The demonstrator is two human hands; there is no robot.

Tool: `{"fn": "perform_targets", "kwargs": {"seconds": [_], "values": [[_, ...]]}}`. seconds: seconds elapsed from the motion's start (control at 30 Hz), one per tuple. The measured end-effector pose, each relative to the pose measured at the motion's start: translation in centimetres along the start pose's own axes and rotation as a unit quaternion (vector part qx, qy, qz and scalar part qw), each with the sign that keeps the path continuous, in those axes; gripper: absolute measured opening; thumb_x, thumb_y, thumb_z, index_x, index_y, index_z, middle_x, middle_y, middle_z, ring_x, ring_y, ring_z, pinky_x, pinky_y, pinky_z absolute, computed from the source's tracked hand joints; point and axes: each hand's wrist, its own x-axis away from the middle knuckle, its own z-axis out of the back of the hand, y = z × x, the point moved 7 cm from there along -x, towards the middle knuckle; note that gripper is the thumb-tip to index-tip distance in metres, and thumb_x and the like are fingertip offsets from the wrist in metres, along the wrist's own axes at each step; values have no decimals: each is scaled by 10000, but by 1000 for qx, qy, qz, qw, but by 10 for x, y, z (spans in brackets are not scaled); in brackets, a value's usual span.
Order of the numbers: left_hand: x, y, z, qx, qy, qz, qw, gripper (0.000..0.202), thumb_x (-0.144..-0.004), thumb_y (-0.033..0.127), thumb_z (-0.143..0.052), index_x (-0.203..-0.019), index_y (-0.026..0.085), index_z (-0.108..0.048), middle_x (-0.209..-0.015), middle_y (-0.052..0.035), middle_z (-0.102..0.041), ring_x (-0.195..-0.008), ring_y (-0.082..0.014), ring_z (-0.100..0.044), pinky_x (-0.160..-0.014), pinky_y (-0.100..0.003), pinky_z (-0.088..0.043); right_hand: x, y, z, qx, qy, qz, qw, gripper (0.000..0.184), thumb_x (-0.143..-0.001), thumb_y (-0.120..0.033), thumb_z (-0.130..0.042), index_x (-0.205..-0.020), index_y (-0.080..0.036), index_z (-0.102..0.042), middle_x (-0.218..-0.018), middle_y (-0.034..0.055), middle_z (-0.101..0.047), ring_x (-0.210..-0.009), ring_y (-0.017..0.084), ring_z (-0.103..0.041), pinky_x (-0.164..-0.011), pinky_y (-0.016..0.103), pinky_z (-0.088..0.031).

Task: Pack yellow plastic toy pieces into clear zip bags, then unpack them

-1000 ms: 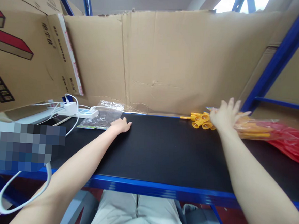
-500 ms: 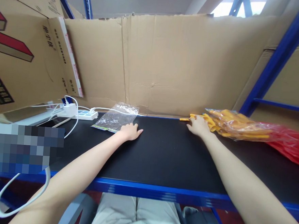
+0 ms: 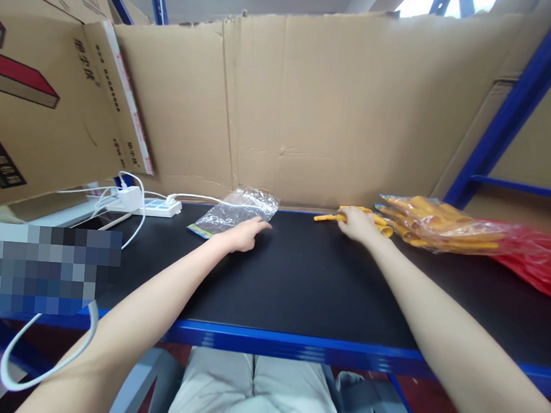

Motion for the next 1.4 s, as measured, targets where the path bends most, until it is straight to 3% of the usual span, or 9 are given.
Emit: {"fn": "perform_targets", "kwargs": {"seconds": [0.17, 0.3, 0.43, 0.57, 0.67, 0.87, 1.1, 1.27, 1.4], "values": [[1, -8, 3, 28, 9, 16, 999, 662, -579, -21, -422, -1199, 183, -530, -1104, -104, -524, -814, -160, -593, -748, -283, -502, -2, 0, 0, 3, -23, -4, 1000, 417, -765, -228, -461, -1161, -188, -587, -1153, 93, -622, -1030, 273, -571, -868, 398, -400], [0, -9, 9, 13, 48, 28, 998, 569, -620, 7, -440, -1147, 185, -558, -1107, -99, -538, -936, -192, -587, -856, -313, -480, -1, -5, 7, 11, -7, 10, 1000, 377, -796, -288, -450, -1124, -200, -615, -1099, 82, -646, -990, 263, -587, -851, 377, -395], [4, -16, 22, -67, 106, 153, 980, 424, -729, 122, -456, -1143, 120, -545, -1145, -165, -550, -1053, -281, -560, -899, -389, -449, 1, -14, 21, -1, 24, 16, 1000, 397, -826, -322, -416, -1147, -189, -608, -1117, 99, -629, -1002, 269, -573, -829, 367, -389], [12, -24, 11, -88, -9, 274, 958, 460, -831, 343, -409, -1211, 102, -505, -1115, -210, -608, -1038, -365, -575, -837, -463, -455, 4, -23, 27, -16, 30, 32, 999, 394, -832, -316, -417, -1152, -185, -608, -1113, 103, -627, -1018, 272, -560, -842, 379, -376], [11, -15, -1, -59, -95, 221, 969, 439, -857, 359, -385, -1207, 143, -540, -1215, -168, -581, -1120, -332, -540, -911, -432, -418, 4, -24, 28, -28, 34, 35, 998, 386, -827, -308, -436, -1149, -192, -613, -1107, 99, -635, -1024, 275, -557, -852, 389, -375], [-2, 3, -4, 133, -84, 59, 986, 326, -836, 391, -435, -796, 204, -700, -1187, -24, -624, -1085, -199, -577, -934, -279, -416, 1, -23, 33, -162, 58, -7, 985, 392, -782, -305, -525, -1124, -154, -642, -1015, 89, -669, -901, 228, -610, -798, 338, -443], [-3, -27, 1, 45, 19, 144, 988, 174, -798, 268, -485, -776, 175, -630, -1008, -68, -680, -989, -215, -604, -887, -322, -440, 3, -51, 21, -358, -49, 54, 931, 461, -737, -320, -613, -1155, -127, -616, -941, 68, -688, -802, 175, -628, -769, 316, -495], [-1, -38, -5, 0, 9, 185, 983, 165, -824, 291, -466, -884, 174, -567, -1025, -98, -647, -1008, -242, -581, -931, -443, -403, 13, -70, -3, -298, -191, 111, 929, 416, -728, -294, -634, -1121, -158, -641, -1075, 69, -664, -955, 195, -611, -876, 312, -462], [-2, -41, -12, -17, -7, 191, 981, 194, -848, 317, -424, -927, 175, -531, -1118, -116, -599, -1112, -276, -514, -981, -602, -278, 16, -71, -9, -252, -220, 128, 934, 425, -746, -327, -617, -1143, -177, -629, -1114, 59, -650, -1004, 206, -599, -888, 306, -457]]}}
